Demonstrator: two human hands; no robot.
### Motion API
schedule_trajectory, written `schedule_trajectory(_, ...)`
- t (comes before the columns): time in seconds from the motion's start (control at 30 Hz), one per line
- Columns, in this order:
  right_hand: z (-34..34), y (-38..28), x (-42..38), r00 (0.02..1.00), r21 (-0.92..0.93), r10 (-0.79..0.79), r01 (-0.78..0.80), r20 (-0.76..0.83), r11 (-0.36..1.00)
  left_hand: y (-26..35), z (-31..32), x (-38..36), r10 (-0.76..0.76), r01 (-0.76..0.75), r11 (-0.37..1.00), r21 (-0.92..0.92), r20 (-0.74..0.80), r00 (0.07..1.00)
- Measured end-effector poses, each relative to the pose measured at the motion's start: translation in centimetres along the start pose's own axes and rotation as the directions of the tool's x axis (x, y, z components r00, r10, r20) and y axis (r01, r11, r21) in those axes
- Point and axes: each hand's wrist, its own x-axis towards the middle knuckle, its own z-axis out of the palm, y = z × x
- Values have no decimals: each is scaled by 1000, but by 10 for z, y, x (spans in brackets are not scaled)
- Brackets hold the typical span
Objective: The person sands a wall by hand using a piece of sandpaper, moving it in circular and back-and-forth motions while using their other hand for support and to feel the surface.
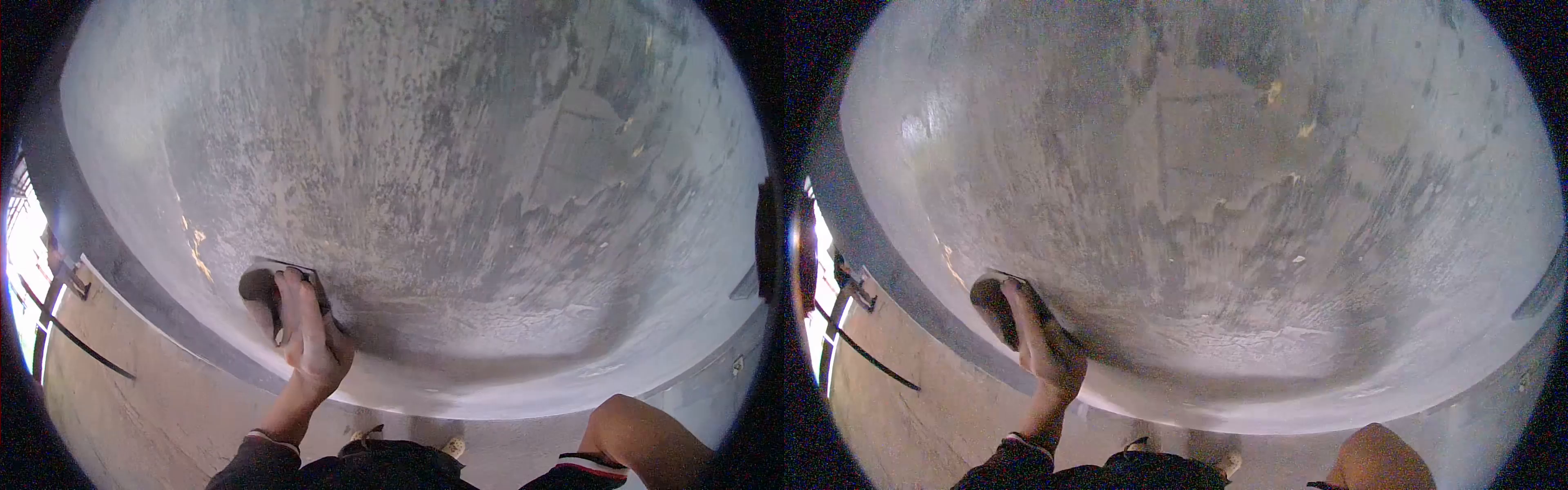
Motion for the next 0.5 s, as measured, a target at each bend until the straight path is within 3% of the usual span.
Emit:
schedule_trajectory(0.1, -4, -4, 2, 1000, 21, 0, 0, 7, 1000, -1, 7, -4, -63, 58, 992, -108, -36, 997)
schedule_trajectory(0.17, -2, -7, 0, 1000, 27, -2, 2, 4, 1000, -4, 6, -2, -22, 20, 999, -42, -38, 999)
schedule_trajectory(0.23, 0, -11, -1, 999, 39, 22, -21, -24, 999, -12, 6, -19, -211, 242, 949, -202, 163, 964)
schedule_trajectory(0.27, 3, -13, -2, 999, 40, 32, -31, -38, 999, -10, 4, -17, -214, 249, 947, -204, 180, 960)
schedule_trajectory(0.33, 5, -18, -3, 997, 42, 49, -46, -60, 998, 0, 6, -3, -84, 83, 995, -60, -15, 996)
schedule_trajectory(0.5, 12, -26, 3, 995, 85, 56, -49, -81, 995, -3, 7, -2, -79, 78, 996, -44, -15, 997)
